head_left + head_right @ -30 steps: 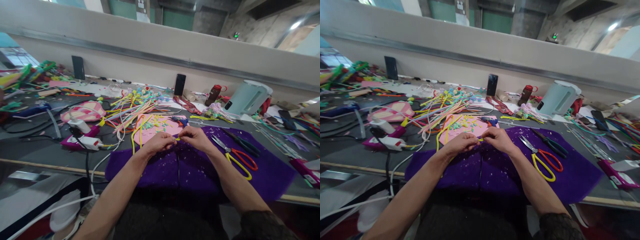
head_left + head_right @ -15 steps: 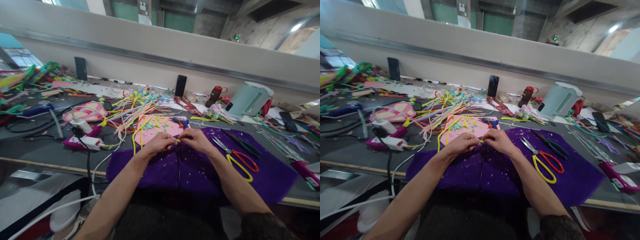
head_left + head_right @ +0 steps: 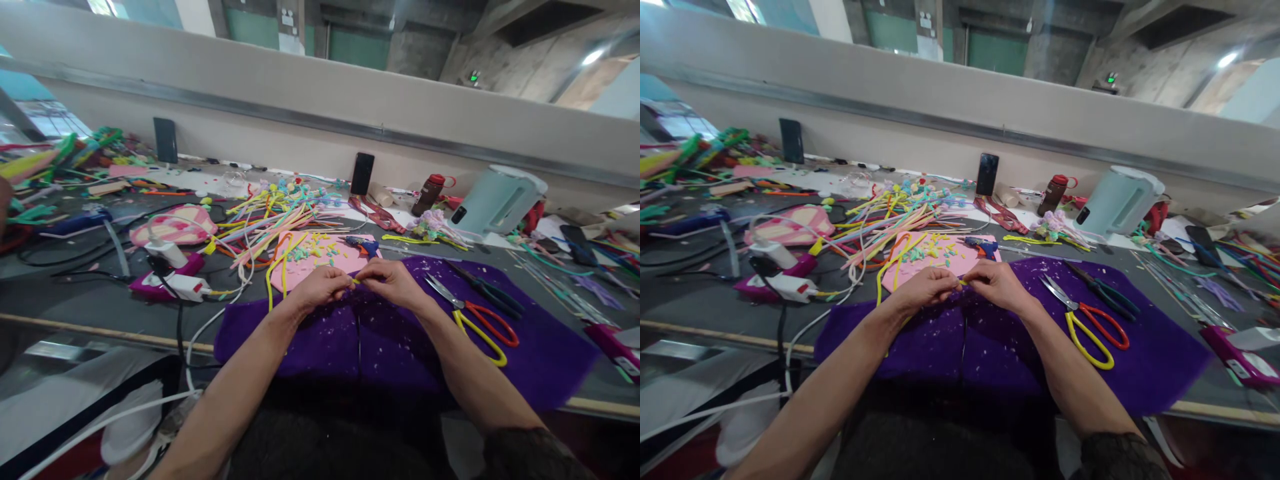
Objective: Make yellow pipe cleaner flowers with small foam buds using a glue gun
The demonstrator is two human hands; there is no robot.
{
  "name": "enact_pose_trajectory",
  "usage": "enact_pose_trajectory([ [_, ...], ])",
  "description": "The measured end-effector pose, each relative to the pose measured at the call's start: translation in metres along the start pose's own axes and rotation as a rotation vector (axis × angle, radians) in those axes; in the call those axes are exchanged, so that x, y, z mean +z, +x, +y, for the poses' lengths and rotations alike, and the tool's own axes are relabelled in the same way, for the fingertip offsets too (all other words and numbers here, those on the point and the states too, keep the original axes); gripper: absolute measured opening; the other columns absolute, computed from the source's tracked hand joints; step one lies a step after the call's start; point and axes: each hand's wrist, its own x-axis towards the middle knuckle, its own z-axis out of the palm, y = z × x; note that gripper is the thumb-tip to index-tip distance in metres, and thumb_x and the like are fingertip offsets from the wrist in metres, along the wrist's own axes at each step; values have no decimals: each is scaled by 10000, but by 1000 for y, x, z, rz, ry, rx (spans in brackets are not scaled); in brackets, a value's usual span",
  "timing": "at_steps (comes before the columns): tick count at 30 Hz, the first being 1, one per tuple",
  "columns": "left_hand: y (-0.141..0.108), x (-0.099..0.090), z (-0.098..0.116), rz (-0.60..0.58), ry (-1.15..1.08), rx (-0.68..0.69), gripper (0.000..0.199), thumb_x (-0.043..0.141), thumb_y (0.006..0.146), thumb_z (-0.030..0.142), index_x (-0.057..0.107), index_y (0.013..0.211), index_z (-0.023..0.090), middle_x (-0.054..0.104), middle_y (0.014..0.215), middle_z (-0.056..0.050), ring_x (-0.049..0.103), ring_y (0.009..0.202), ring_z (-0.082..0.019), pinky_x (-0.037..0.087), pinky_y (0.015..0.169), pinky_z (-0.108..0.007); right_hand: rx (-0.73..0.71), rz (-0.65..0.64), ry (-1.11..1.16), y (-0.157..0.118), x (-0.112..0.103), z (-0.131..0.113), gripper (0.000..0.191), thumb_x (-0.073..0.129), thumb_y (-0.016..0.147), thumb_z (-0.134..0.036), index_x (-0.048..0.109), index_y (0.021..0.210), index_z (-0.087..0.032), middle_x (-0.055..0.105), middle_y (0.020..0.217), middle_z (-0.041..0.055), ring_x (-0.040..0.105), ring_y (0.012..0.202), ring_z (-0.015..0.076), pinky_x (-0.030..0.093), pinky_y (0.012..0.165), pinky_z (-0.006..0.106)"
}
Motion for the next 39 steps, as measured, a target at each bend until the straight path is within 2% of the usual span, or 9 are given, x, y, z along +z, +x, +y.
enact_pose_trajectory([
  [17,0,-1,0,21,-28,14,207,523,710,331,530,617,146,421,446,52,289,339,-34,161,350,-182,-14,32,22,-1,3,4,236,479,775,-82,642,900,-197,615,771,18,560,724,120,427,669,231],
  [22,0,-2,0,30,-14,47,226,522,717,358,541,647,144,438,466,51,314,350,-38,179,356,-185,89,65,69,-3,5,4,212,480,793,-151,605,960,-193,610,801,20,563,673,115,441,630,233],
  [26,-2,-3,0,38,7,76,249,523,724,378,562,665,139,452,478,45,332,357,-37,200,361,-185,182,77,154,-4,5,3,186,481,797,-201,574,958,-189,600,726,-1,553,580,103,445,565,224],
  [32,-4,-2,3,77,-7,78,240,519,734,382,585,742,151,509,525,28,371,364,-35,218,355,-171,320,231,270,0,3,5,179,462,802,-255,573,922,-183,625,757,14,579,570,111,460,529,225],
  [36,-6,-2,5,92,3,85,263,519,732,399,581,760,145,522,536,22,386,373,-38,219,351,-163,352,227,370,1,3,6,194,480,789,-276,586,914,-174,624,738,13,570,556,109,459,512,223],
  [39,-6,-1,6,91,3,92,277,522,726,412,577,760,143,523,535,25,387,371,-39,224,349,-161,327,214,354,0,4,3,215,512,774,-289,598,936,-175,622,733,8,563,571,108,457,534,226],
])
